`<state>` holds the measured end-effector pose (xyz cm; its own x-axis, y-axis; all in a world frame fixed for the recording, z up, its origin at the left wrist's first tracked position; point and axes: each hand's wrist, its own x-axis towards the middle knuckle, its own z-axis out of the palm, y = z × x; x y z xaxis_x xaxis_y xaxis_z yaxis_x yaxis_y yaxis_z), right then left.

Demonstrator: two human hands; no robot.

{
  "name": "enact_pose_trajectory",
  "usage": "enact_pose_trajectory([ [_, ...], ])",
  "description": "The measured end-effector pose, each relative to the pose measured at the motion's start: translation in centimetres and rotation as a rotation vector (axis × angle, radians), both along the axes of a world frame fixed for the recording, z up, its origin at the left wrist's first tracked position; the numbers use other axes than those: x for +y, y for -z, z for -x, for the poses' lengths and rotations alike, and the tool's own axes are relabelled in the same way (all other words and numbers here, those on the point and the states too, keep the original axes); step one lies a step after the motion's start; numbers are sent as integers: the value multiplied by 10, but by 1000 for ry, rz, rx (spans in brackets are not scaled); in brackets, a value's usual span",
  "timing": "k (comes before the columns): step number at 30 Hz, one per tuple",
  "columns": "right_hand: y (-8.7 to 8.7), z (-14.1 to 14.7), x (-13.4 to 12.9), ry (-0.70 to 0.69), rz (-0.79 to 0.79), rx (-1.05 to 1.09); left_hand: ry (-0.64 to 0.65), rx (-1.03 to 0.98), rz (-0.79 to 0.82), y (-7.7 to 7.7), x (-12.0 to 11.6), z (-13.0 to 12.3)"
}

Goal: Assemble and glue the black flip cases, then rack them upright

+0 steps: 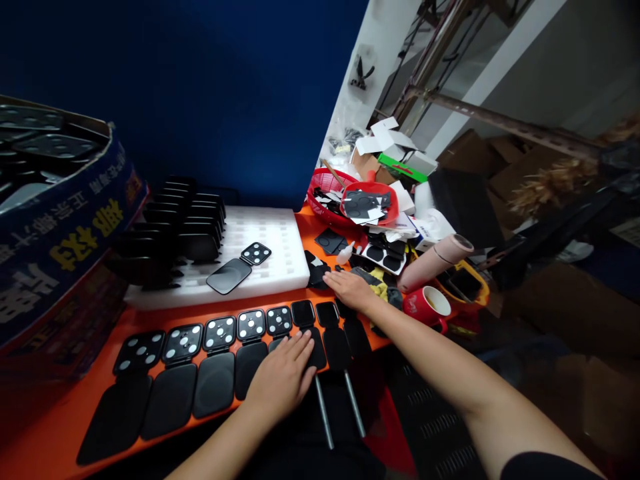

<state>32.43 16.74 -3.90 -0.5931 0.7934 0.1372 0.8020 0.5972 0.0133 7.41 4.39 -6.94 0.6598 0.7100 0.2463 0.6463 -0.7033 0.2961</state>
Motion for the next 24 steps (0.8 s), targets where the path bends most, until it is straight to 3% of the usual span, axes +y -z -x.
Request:
enact_pose_trajectory([
  [6, -11, -7, -20, 182, -122, 141, 12, -84, 72, 1, -1, 3],
  [9, -19, -3, -35, 233, -164, 223, -20, -269, 220, -3, 0, 4],
  [11, -25, 6, -50, 201, -167, 291, -120, -493, 427, -11, 2, 3],
  [15, -32, 37, -85, -11, -110, 526, -364, -1058, 1167, -31, 12, 0],
  [17, -31, 55, -98, -34, -53, 614, -421, -1199, 1362, -38, 17, 2],
  [20, -24, 77, -109, 197, 113, 807, -521, -1233, 1335, -41, 20, 9],
  [24, -14, 97, -114, 550, 542, 1123, -623, -1248, 1239, -40, 16, 18],
])
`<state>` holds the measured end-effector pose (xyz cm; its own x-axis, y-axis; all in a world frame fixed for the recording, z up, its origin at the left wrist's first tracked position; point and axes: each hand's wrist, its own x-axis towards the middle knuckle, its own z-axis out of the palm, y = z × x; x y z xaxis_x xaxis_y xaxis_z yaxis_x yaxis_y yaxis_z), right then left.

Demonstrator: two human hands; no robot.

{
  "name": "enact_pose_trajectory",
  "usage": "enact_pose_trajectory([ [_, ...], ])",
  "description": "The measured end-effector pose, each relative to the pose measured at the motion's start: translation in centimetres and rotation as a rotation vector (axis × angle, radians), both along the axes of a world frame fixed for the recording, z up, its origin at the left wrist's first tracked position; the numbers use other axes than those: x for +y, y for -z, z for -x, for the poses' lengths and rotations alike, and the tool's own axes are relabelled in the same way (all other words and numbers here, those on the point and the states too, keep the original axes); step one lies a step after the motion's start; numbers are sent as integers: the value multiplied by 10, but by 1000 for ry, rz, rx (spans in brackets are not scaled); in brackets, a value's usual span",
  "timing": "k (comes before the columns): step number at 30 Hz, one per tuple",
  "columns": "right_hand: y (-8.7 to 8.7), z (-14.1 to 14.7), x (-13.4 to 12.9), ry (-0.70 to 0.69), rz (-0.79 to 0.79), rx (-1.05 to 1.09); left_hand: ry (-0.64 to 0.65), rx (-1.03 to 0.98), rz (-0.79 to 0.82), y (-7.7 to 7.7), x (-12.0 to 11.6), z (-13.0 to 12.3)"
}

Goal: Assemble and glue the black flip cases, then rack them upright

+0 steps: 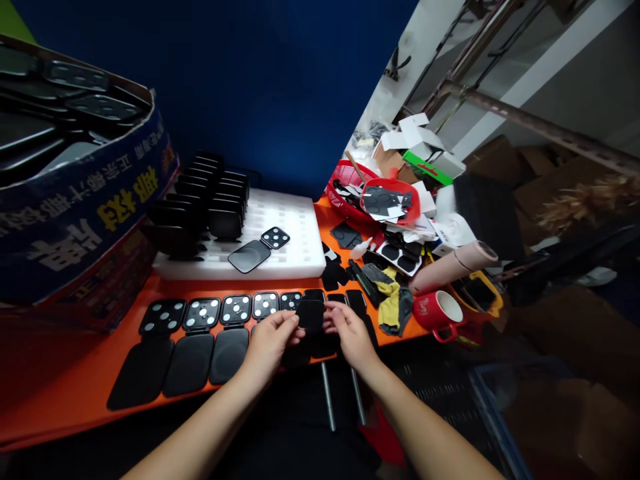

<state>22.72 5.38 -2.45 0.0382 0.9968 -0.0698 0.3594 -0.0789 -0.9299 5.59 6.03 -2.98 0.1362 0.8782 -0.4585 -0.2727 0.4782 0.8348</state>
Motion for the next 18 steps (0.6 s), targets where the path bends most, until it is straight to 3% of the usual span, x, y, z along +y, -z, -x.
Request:
enact_pose_trajectory([
  [2, 0, 6, -2, -40, 117, 42, -18, 30, -12, 0, -4, 4],
  [7, -14, 5, -9, -238, 208, -75, -21, 88, -14, 4, -20, 26],
  [10, -20, -7, -7, -256, 255, -4, -13, 260, -126, 7, -31, 46],
  [12, -20, -13, 0, -193, 289, 111, 131, 477, -288, 5, -35, 54],
  [14, -17, -15, 11, -143, 348, 230, 356, 656, -484, 0, -36, 53],
  [16, -11, -9, 25, -194, 407, 255, 526, 754, -668, -3, -34, 46],
  [18, -5, 0, 38, -295, 416, 188, 591, 823, -801, -1, -31, 36],
])
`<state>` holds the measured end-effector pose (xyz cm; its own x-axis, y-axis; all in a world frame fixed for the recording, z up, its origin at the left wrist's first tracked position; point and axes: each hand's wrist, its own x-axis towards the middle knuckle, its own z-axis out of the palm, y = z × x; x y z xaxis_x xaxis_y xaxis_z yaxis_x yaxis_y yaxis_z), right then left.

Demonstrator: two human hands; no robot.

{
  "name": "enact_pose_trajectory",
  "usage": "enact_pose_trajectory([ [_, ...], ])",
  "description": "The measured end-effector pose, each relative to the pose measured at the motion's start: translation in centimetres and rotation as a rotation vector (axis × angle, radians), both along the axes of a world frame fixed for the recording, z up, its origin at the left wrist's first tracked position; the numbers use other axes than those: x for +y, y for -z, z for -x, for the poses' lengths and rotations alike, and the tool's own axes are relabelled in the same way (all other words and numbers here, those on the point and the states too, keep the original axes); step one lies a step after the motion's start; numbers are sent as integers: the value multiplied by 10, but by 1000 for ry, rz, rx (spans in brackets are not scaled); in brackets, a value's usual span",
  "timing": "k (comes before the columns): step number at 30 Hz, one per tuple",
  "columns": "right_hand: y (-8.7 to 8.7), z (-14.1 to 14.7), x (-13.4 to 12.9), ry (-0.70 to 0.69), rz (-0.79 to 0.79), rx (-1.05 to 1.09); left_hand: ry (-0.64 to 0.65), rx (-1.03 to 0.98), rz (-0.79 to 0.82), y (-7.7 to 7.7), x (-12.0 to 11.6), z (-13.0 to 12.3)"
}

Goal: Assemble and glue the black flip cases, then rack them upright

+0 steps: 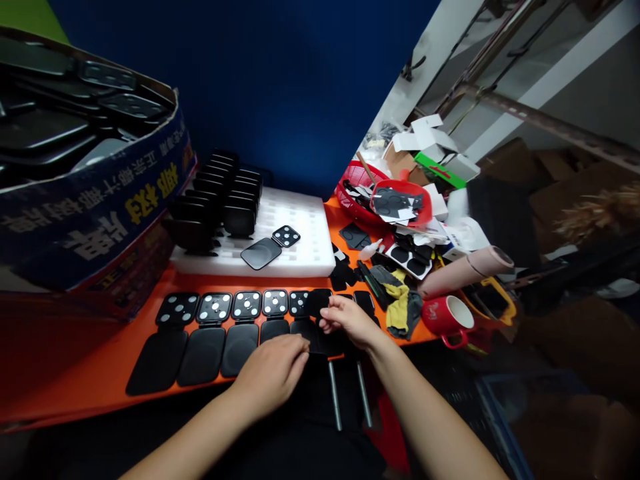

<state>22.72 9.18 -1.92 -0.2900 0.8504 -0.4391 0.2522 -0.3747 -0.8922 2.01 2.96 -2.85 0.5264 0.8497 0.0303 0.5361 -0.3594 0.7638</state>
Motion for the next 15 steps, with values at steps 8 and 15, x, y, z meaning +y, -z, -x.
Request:
enact_pose_trajectory([
  [8, 11, 16, 33, -234, -231, -202, 1, 135, -290, 35, 1, -15],
  [15, 12, 15, 40, -387, -327, -371, -7, 107, -270, 33, 1, -14],
])
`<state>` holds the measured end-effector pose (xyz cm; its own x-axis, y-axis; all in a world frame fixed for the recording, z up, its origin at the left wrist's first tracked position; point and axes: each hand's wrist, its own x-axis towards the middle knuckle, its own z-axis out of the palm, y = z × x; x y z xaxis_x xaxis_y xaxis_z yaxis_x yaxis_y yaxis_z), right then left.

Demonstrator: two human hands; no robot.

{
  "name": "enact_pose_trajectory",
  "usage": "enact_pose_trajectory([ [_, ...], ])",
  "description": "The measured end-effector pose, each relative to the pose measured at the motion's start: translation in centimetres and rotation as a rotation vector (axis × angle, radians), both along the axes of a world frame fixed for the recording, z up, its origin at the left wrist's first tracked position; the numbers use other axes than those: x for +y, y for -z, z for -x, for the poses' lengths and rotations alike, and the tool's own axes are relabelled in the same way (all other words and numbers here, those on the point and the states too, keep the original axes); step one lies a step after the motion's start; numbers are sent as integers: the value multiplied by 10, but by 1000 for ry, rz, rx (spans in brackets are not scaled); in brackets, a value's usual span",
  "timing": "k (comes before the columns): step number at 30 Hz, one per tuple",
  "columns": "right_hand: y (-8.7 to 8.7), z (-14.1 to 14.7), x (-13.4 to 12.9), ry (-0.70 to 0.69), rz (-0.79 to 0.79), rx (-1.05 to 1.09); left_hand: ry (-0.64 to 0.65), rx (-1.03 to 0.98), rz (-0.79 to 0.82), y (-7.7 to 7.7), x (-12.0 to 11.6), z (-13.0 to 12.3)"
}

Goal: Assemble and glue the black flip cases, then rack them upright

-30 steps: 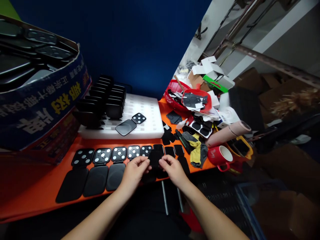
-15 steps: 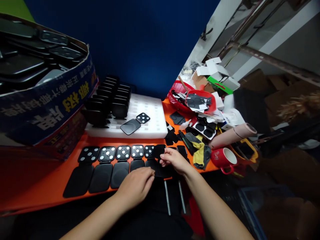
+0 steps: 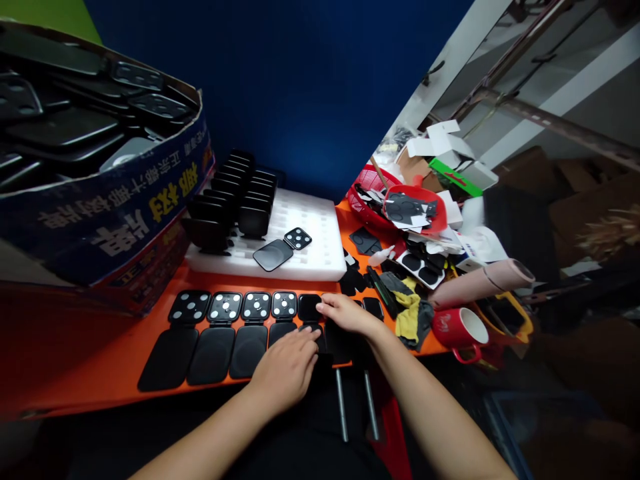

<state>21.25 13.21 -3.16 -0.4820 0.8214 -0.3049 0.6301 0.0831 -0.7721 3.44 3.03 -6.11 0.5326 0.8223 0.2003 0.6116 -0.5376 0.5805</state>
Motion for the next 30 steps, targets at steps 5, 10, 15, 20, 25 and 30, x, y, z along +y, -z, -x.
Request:
enact_pose_trajectory([
  [5, 2, 3, 0, -15, -66, -93, -8, 1, 4, 2, 0, 0],
  [10, 2, 4, 0, -17, -95, -150, -13, -1, 12, 2, 0, 0],
  [15, 2, 6, 4, -17, -73, -209, -11, -24, 23, 1, 1, 0],
  [20, 4, 8, 11, -14, -40, -265, -12, -37, 19, 0, 1, 0],
  [25, 2, 9, 14, -29, -29, -305, -6, -11, 12, 1, 1, 0],
  [30, -3, 9, 17, -70, -19, -319, -14, -43, 19, 2, 1, 0],
])
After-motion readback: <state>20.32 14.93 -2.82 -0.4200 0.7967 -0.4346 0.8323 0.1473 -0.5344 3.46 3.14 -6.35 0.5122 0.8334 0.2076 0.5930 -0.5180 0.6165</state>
